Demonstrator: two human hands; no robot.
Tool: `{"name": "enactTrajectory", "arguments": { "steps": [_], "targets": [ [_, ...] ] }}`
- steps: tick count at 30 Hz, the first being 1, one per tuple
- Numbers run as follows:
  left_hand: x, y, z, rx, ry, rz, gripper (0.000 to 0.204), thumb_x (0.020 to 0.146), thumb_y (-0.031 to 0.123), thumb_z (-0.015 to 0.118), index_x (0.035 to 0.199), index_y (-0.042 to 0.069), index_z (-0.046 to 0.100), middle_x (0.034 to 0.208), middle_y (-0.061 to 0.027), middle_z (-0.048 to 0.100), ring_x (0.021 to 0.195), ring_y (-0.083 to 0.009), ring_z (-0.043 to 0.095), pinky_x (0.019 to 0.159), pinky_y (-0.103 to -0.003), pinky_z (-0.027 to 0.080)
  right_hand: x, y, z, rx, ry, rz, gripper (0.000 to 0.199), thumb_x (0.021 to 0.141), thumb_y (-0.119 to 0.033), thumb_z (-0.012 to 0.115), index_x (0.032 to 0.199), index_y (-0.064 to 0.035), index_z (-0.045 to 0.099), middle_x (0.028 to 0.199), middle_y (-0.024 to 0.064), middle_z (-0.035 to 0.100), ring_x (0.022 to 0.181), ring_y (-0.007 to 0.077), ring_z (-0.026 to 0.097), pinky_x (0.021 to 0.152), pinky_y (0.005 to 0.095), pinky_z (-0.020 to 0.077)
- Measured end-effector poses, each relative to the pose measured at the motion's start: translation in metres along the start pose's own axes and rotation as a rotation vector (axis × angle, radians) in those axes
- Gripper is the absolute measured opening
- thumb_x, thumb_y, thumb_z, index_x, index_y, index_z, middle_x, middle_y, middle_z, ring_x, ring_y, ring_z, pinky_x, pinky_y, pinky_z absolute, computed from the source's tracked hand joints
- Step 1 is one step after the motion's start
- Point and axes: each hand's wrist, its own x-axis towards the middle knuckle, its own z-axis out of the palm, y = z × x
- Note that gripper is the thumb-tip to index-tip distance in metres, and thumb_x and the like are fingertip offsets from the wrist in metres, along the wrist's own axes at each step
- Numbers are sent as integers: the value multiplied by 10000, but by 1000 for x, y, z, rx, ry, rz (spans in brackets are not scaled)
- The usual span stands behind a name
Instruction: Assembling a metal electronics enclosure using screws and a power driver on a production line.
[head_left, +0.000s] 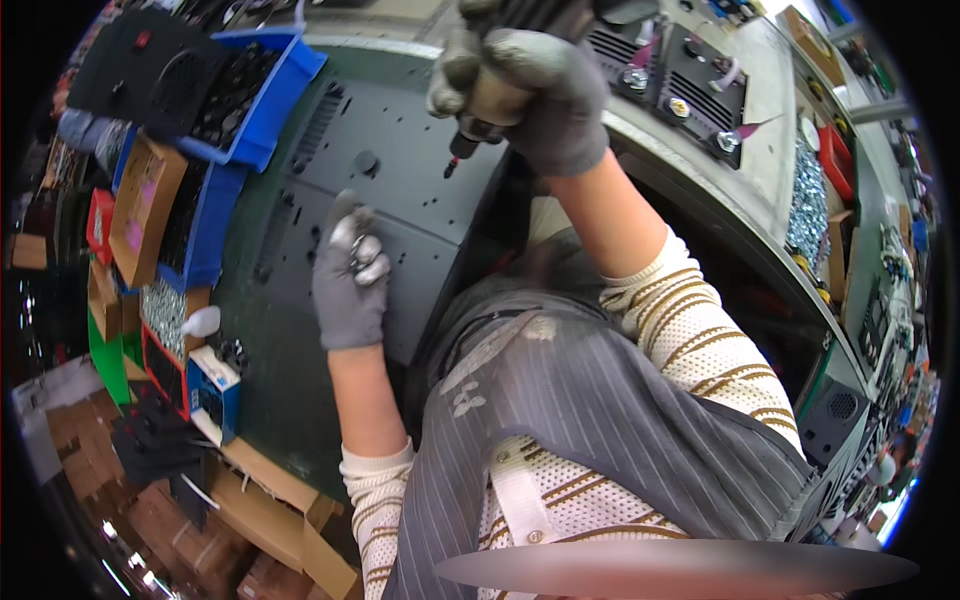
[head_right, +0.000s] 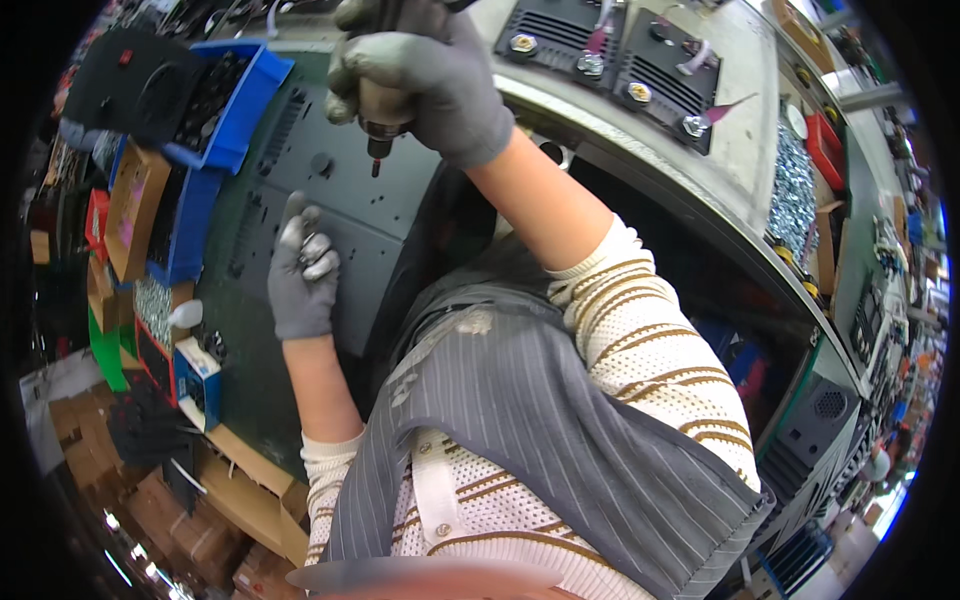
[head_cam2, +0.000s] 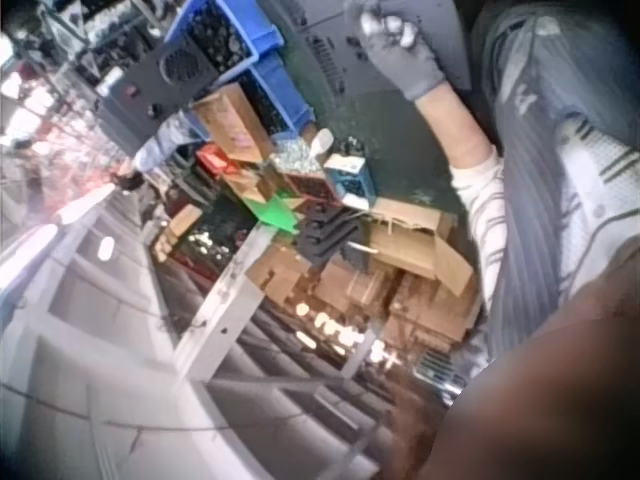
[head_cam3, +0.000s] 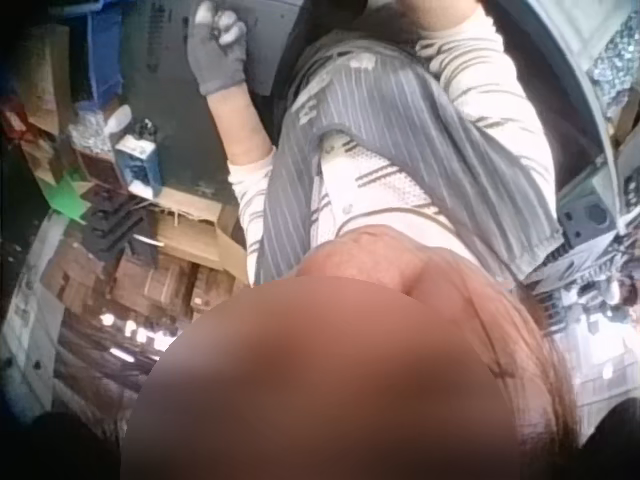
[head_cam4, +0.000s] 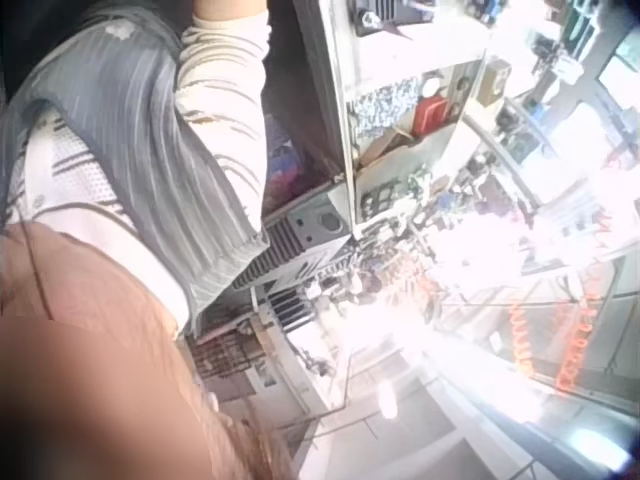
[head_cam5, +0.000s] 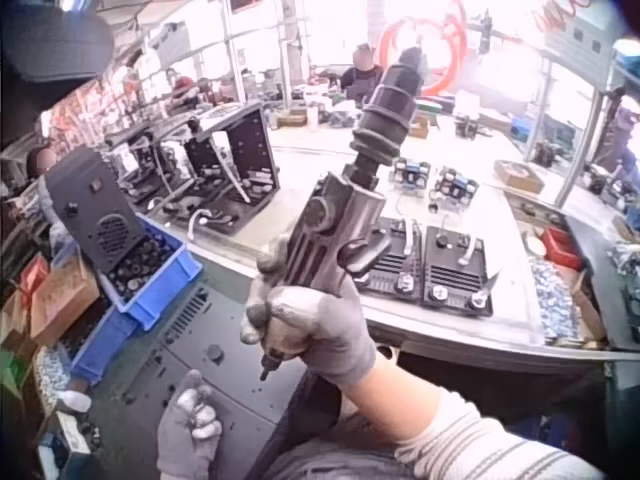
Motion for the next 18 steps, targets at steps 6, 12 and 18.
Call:
{"name": "enactTrajectory", "arguments": {
  "steps": [6,12,18],
  "targets": [
    [-11,-22,-2,-250,-270,-190,199,971,159,506,1113,27,553,877,-60,605,543,-58,404,419,-158,342,-17,14,43,184,-320,-135,428,818,-352,483,1139,-70,459,845,82,528,714,217,535,641,385,437],
    [-25,-24,7,-350,-279,-233,230,987,190,484,1099,0,549,823,-51,571,544,-53,404,400,-152,319,25,35,67,493,-880,-447,367,783,-68,636,1105,-93,462,823,120,608,728,259,612,675,407,513],
    [-27,-24,3,-420,-287,-296,240,991,209,472,1080,-1,549,816,-55,563,540,-54,398,396,-151,322,-15,33,51,153,-567,-140,408,815,-272,518,1172,-85,455,863,81,548,718,209,531,696,376,419]
  ]
}}
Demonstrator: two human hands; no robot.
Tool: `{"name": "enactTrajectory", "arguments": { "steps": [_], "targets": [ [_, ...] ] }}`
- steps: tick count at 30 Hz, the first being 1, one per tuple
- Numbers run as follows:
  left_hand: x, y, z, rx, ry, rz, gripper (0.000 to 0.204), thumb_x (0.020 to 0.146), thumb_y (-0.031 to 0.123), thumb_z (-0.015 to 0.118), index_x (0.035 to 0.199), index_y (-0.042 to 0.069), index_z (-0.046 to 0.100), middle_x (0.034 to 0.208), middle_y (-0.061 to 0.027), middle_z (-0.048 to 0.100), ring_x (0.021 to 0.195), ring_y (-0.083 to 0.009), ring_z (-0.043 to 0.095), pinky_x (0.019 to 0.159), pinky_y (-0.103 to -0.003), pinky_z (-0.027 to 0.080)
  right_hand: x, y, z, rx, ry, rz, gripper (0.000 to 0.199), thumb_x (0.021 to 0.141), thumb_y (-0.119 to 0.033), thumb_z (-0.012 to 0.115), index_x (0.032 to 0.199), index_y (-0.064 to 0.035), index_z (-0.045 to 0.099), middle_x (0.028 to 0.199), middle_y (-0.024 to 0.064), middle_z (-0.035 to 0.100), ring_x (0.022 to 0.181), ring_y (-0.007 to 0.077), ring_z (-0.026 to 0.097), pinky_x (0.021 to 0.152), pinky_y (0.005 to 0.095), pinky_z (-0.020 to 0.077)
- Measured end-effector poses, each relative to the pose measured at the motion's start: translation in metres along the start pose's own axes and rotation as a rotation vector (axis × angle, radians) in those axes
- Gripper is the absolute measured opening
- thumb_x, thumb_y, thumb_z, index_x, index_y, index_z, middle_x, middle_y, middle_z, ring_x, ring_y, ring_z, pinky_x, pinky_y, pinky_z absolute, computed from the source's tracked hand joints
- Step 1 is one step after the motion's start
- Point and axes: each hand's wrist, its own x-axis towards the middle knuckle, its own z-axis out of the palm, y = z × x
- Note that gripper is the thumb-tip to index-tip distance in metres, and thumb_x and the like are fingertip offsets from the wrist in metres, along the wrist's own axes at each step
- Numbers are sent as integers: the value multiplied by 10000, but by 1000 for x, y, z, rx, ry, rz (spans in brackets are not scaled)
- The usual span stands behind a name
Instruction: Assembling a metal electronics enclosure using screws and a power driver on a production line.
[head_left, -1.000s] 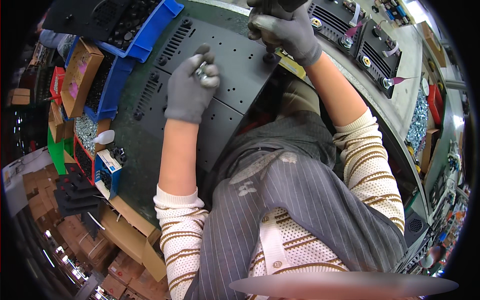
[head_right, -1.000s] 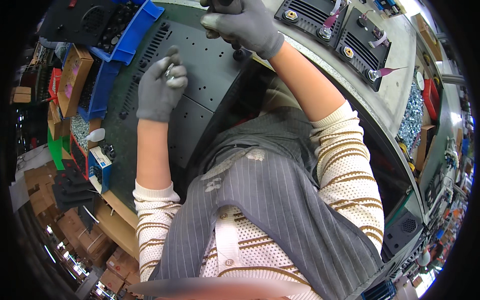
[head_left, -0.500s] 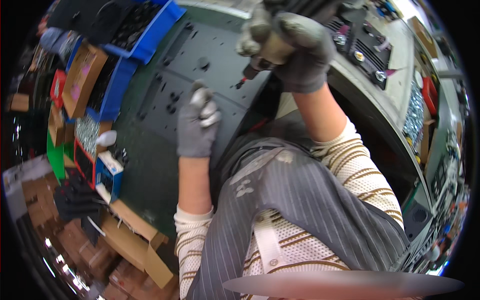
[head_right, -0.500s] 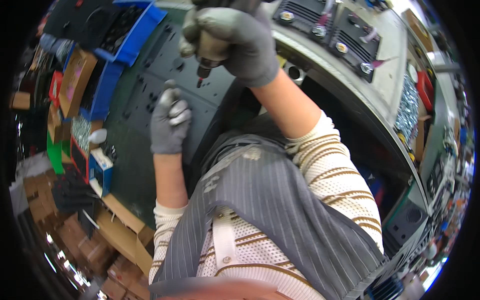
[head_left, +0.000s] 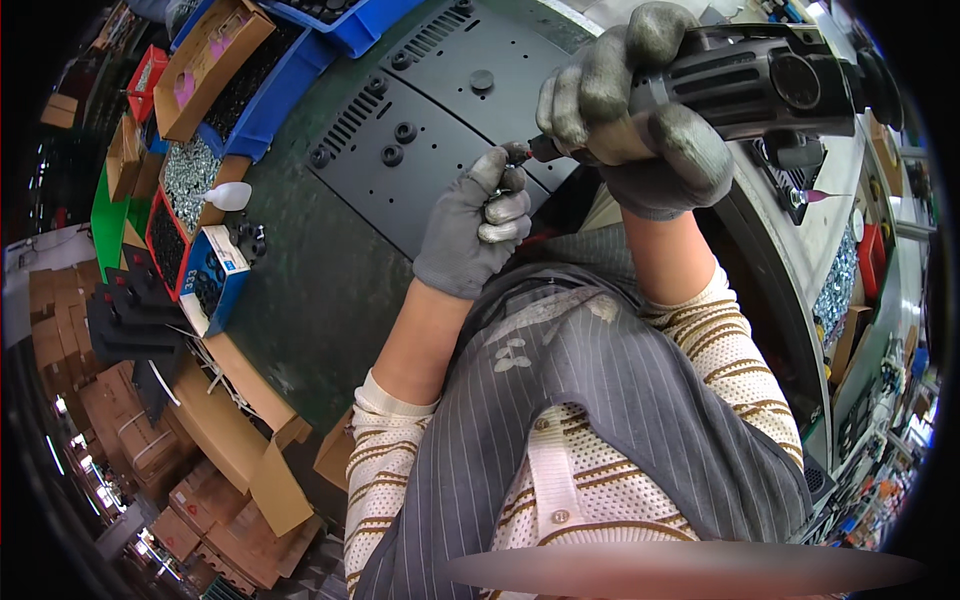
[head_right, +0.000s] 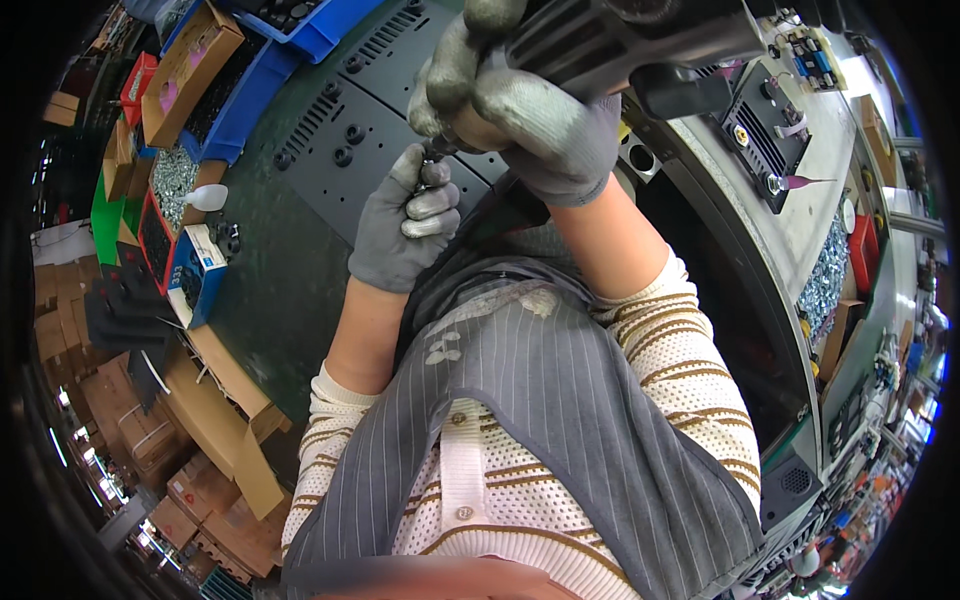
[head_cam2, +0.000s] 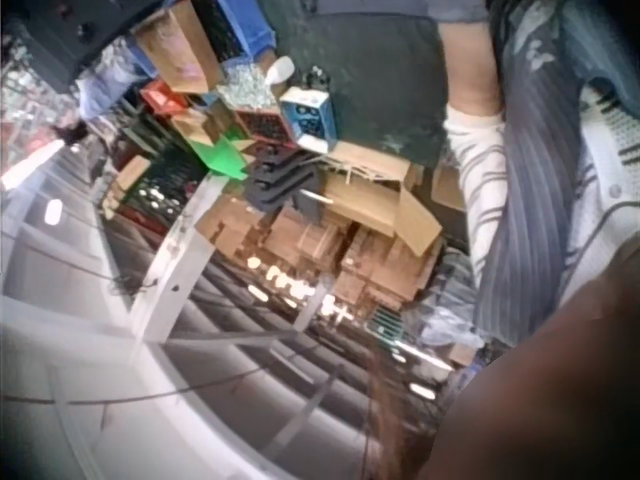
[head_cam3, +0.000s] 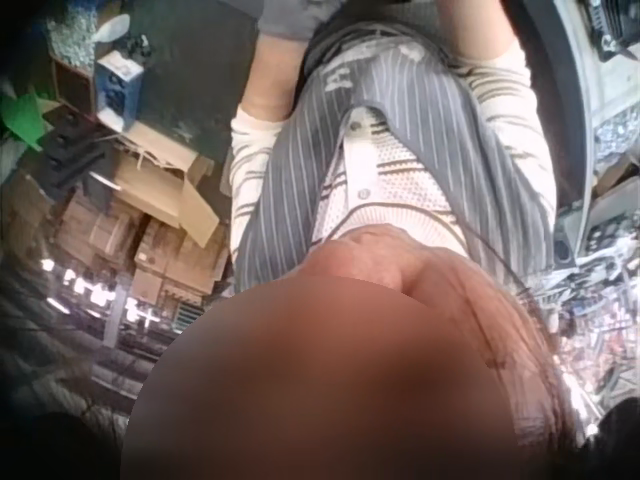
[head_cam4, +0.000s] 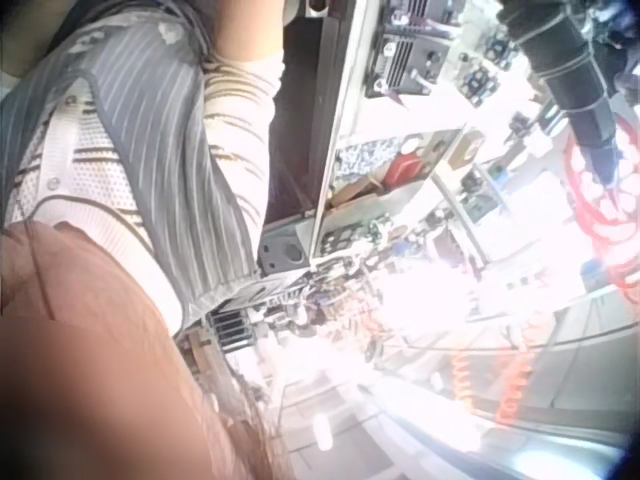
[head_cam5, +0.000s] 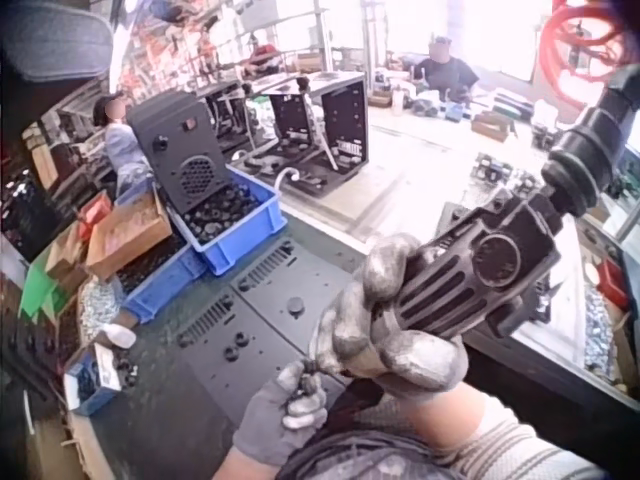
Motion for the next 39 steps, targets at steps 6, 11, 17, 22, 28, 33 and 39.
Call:
{"name": "enactTrajectory", "arguments": {
  "steps": [6,11,17,22,28,33,39],
  "targets": [
    [2,-7,8,18,-110,-74,253,993,244,465,1062,21,564,791,-42,535,536,-59,392,398,-153,331,-1,-12,21,157,422,18,421,752,-206,657,1103,-89,455,842,115,620,682,277,617,657,423,498],
    [19,23,18,601,124,-62,396,936,363,560,1163,38,579,770,-11,549,554,-64,438,442,-186,379,0,-14,-6,382,546,-176,357,821,-311,559,1100,-91,518,780,58,593,664,232,591,643,380,469],
    [78,71,16,2582,427,715,380,860,454,595,1097,167,672,860,-63,687,831,-239,650,744,-347,503,-36,-28,-37,64,555,-14,408,815,-275,527,1156,-56,482,869,85,559,722,213,535,727,394,417],
    [106,96,21,2486,698,439,409,841,488,601,1113,191,675,1083,-79,675,987,-266,637,825,-370,493,-36,-29,-36,6,567,15,401,809,-264,542,1137,-38,500,855,90,559,736,219,540,725,398,428],
    [95,94,26,2476,562,410,394,829,450,630,1111,178,669,1059,-80,679,972,-262,640,798,-380,500,-31,-41,-8,48,768,89,313,782,-193,565,1067,-75,509,748,93,588,659,251,600,621,383,506],
    [37,33,25,2271,373,396,327,784,342,690,1060,167,686,878,-80,672,744,-223,629,675,-341,497,-9,-29,-3,-131,809,206,344,747,-157,590,1066,-67,498,749,101,581,658,245,598,609,373,520],
    [24,-8,12,2154,337,511,307,763,285,710,1041,154,690,790,-85,642,651,-223,602,624,-336,484,-19,-12,-6,-225,762,298,383,716,-101,638,1074,-48,512,779,76,590,688,191,592,661,355,521]
  ]
}}
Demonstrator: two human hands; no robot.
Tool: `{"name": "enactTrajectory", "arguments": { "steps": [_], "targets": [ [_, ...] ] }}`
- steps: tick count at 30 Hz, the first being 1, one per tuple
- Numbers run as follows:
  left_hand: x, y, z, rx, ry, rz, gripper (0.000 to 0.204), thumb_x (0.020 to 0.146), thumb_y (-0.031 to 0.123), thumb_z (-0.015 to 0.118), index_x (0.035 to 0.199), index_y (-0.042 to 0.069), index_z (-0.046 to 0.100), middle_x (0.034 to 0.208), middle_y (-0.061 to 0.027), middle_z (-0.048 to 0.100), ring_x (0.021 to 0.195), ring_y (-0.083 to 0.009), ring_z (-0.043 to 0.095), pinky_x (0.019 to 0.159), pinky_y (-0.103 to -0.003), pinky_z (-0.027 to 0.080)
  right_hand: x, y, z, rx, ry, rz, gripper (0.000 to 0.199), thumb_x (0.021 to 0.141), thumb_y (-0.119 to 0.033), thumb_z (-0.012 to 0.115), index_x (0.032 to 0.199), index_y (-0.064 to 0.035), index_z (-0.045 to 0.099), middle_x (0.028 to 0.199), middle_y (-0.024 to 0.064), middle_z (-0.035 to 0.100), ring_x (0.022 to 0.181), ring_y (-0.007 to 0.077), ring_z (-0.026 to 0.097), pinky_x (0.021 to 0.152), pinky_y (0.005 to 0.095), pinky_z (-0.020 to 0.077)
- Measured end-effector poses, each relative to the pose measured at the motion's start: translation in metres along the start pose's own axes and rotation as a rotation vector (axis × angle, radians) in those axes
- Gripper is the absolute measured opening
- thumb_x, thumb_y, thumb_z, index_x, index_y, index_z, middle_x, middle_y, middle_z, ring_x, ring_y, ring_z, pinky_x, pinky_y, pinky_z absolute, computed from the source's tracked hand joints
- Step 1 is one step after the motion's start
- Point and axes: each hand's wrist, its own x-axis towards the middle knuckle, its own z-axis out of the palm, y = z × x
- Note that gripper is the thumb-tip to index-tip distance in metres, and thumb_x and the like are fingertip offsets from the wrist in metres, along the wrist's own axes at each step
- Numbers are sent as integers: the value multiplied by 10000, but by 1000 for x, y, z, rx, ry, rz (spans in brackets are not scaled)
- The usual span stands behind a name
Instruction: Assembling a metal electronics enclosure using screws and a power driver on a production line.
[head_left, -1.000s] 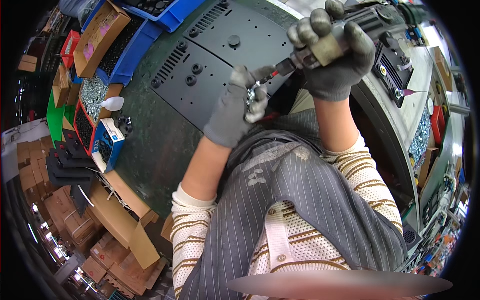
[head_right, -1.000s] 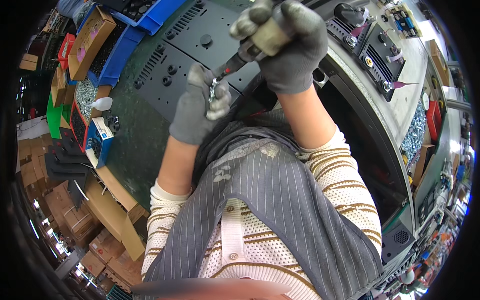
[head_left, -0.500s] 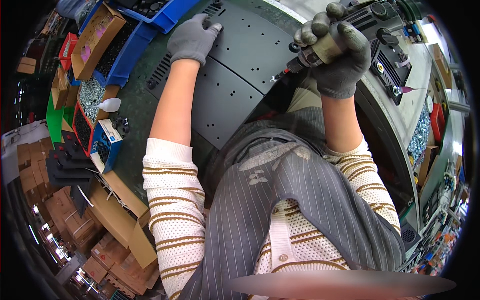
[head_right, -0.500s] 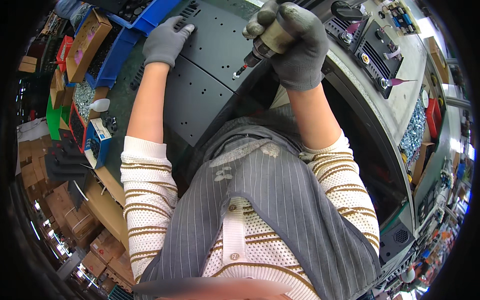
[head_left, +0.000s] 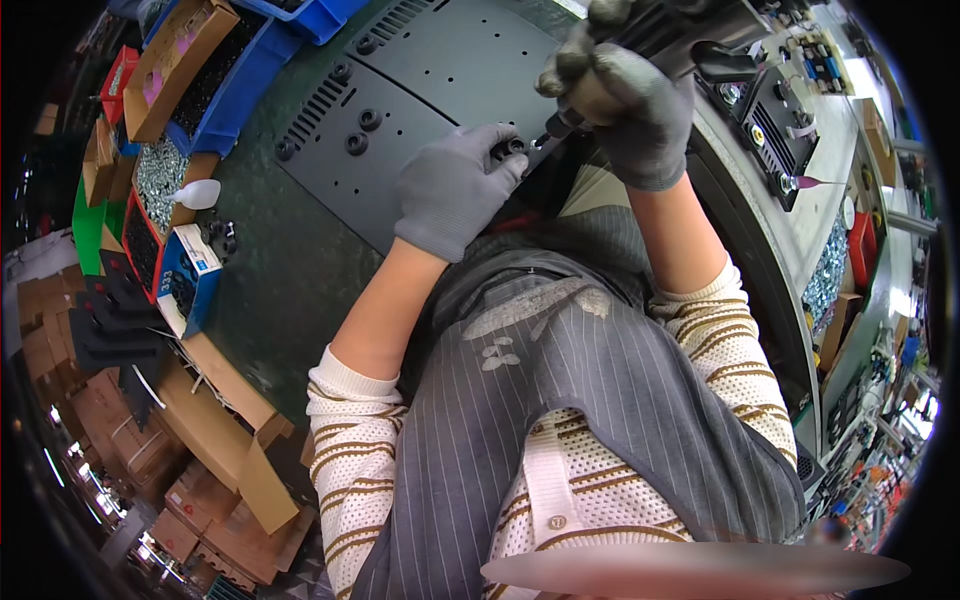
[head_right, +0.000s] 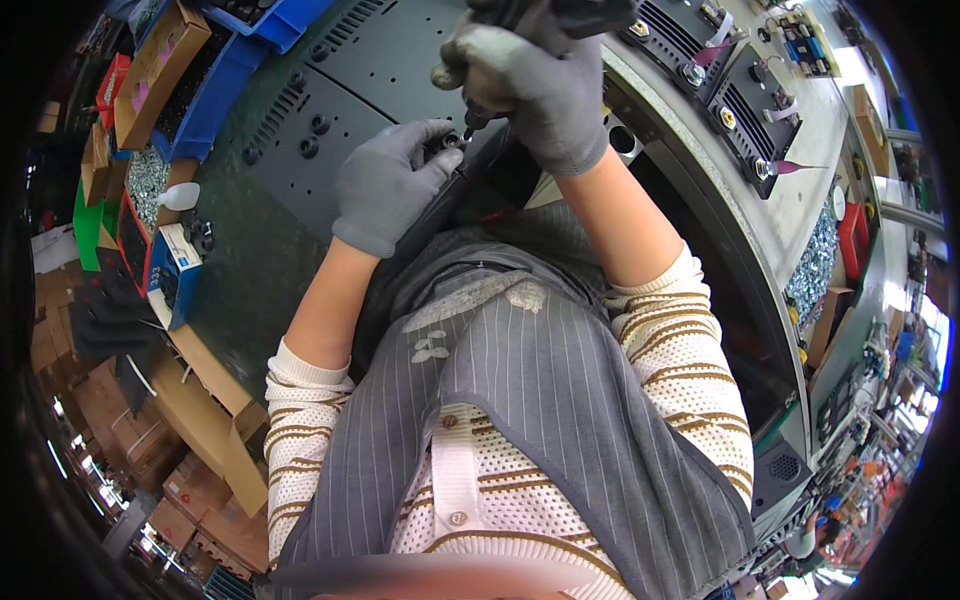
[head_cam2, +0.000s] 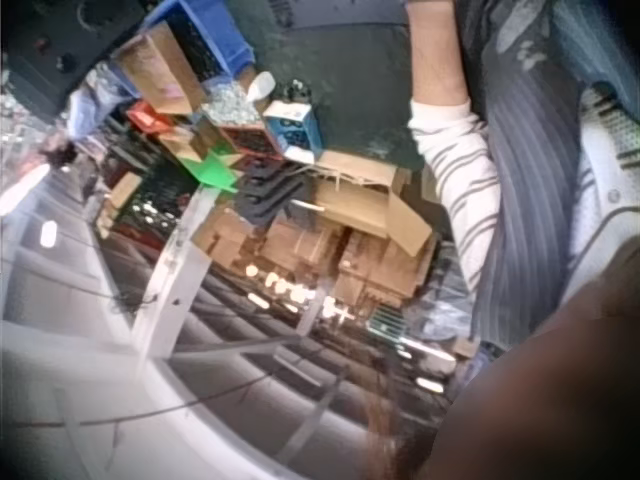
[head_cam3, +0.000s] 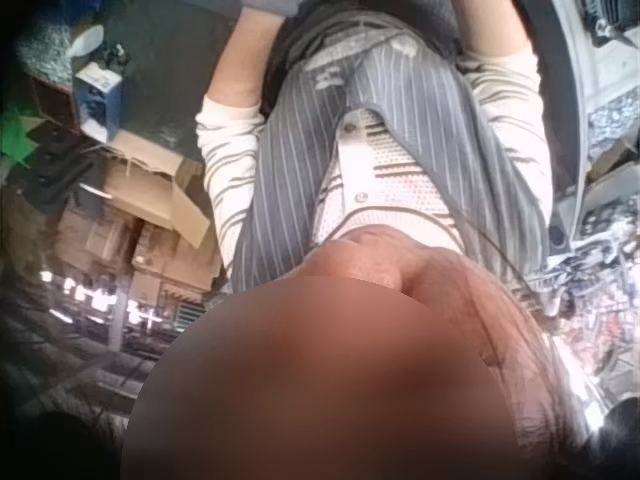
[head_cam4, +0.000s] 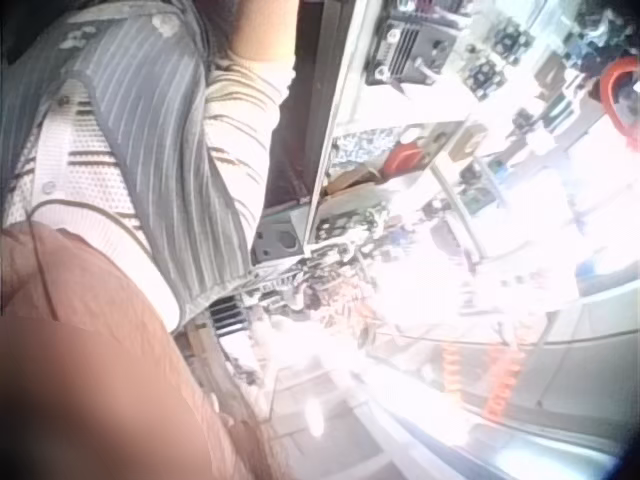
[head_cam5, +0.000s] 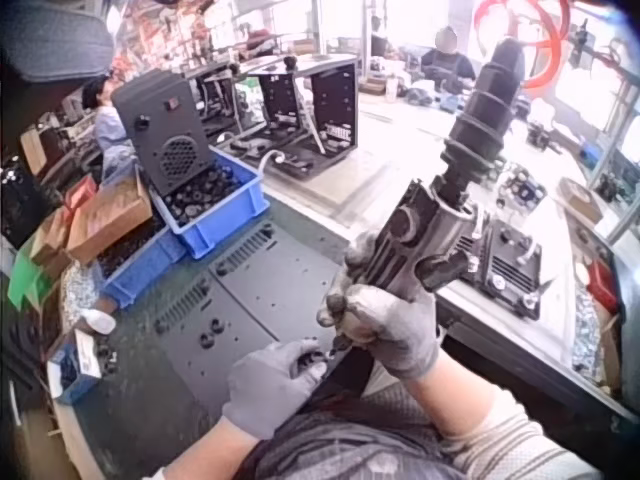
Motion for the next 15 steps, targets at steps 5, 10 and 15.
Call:
{"name": "enactTrajectory", "arguments": {
  "steps": [5,10,15],
  "targets": [
    [2,4,1,131,-112,-70,318,804,381,652,1044,174,674,970,-66,669,821,-273,656,696,-402,519,0,25,-5,-318,-209,-28,400,763,15,621,1132,-12,468,841,155,591,697,244,627,598,320,507],
    [2,4,2,203,-131,-40,348,806,417,639,1042,163,673,953,-72,663,827,-290,655,697,-417,521,9,32,6,-323,-297,61,419,779,-32,641,1161,-35,469,911,128,587,734,211,619,612,314,505],
    [1,2,8,262,-93,-31,374,803,436,636,1046,154,675,948,-83,657,829,-306,652,707,-429,523,10,19,7,-675,-365,21,386,675,-74,725,1027,-28,574,854,22,615,763,97,575,693,273,487]
  ]
}}
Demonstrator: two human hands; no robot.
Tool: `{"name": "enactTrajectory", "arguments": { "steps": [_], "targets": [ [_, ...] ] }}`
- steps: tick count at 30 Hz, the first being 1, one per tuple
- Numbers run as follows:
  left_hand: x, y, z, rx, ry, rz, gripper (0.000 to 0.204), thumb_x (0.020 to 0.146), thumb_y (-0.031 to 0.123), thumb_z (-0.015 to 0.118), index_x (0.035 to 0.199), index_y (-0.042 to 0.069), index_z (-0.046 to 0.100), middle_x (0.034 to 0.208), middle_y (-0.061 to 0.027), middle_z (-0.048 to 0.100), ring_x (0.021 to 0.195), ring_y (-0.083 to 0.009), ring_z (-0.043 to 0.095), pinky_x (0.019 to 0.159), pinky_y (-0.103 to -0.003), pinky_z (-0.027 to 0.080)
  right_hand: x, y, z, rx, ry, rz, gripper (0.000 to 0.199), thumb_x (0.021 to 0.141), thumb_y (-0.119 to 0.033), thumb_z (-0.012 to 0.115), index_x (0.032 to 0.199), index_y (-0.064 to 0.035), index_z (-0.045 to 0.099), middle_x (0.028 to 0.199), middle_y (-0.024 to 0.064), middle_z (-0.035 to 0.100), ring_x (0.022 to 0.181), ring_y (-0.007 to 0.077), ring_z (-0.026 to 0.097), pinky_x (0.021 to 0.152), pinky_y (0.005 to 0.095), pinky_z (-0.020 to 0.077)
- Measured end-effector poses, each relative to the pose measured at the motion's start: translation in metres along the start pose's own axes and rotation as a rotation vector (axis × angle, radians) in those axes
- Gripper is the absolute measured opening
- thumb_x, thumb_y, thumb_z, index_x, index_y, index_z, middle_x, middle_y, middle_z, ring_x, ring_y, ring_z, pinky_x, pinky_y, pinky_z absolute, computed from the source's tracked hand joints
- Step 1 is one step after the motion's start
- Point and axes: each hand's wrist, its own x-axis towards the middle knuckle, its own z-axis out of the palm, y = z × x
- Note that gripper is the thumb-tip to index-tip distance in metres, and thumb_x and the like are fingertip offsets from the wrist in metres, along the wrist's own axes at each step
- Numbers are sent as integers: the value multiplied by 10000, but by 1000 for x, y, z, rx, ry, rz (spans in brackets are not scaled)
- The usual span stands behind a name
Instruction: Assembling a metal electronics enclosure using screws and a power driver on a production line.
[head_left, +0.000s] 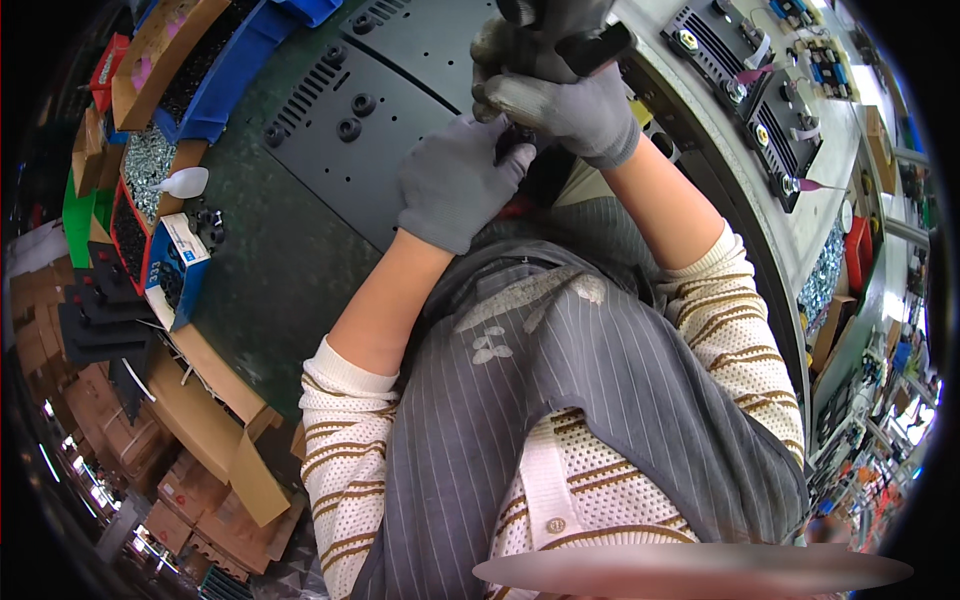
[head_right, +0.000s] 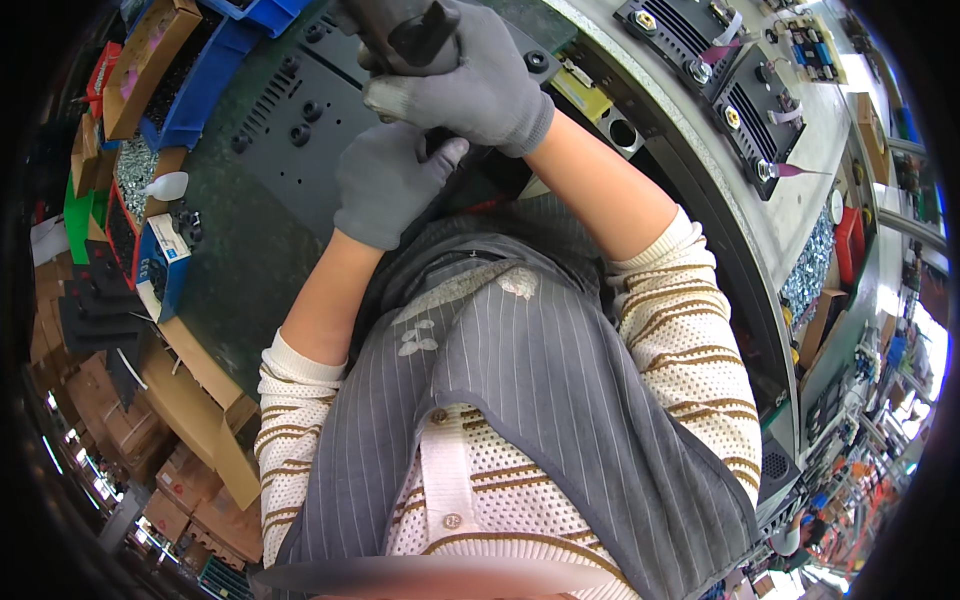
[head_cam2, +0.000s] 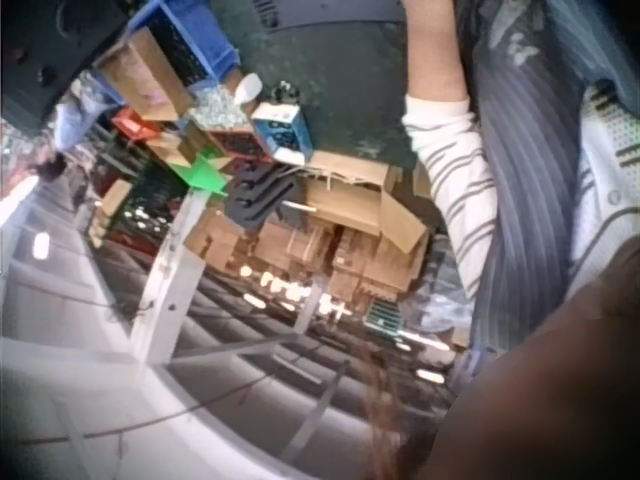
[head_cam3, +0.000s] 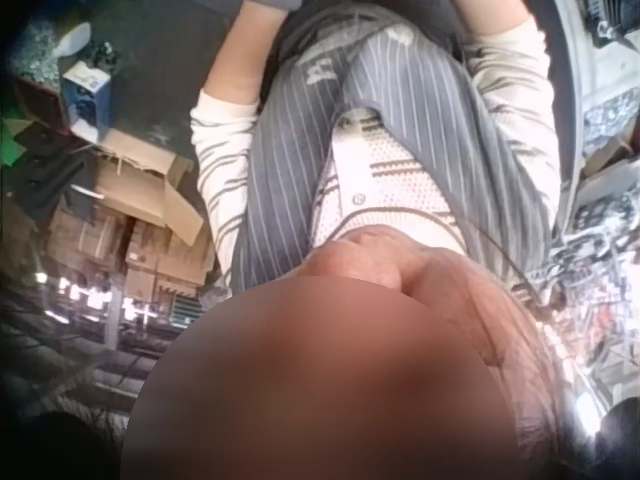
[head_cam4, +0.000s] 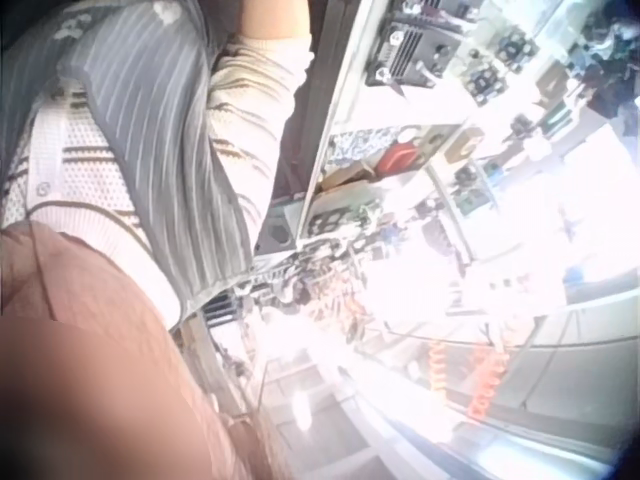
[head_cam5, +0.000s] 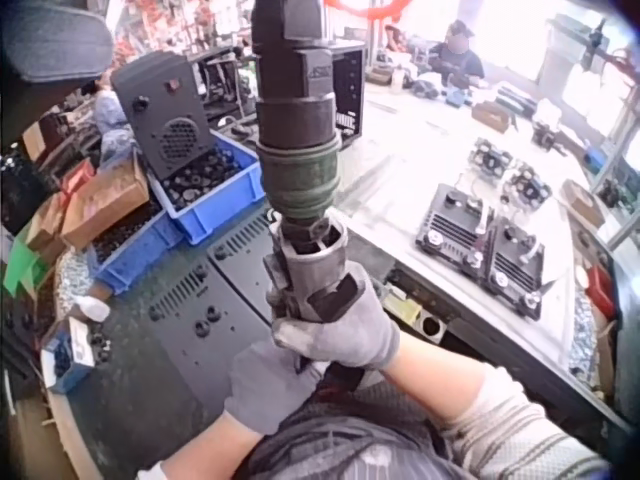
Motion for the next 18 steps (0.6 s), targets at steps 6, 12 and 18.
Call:
{"name": "enactTrajectory", "arguments": {
  "steps": [6,12,18],
  "targets": [
    [7,-6,-6,153,-162,-62,387,822,415,630,1076,124,638,946,-105,647,803,-275,655,704,-416,528,13,-1,-1,238,-115,-13,402,718,-80,709,1084,-27,552,828,-11,589,744,80,563,656,258,483],
    [13,-70,-37,-1714,-161,-432,258,906,172,534,1135,55,563,841,-44,601,648,-131,550,509,-239,455,6,-15,-6,476,-39,-112,444,731,-72,719,1122,-17,515,818,36,576,688,113,580,604,268,496],
    [-22,-95,-26,-2370,-396,-115,258,946,121,471,1179,34,539,930,-72,595,621,-90,463,449,-194,366,-11,-35,-2,743,143,-74,391,775,-110,607,1134,-6,496,800,115,591,673,218,605,637,360,535]
  ]
}}
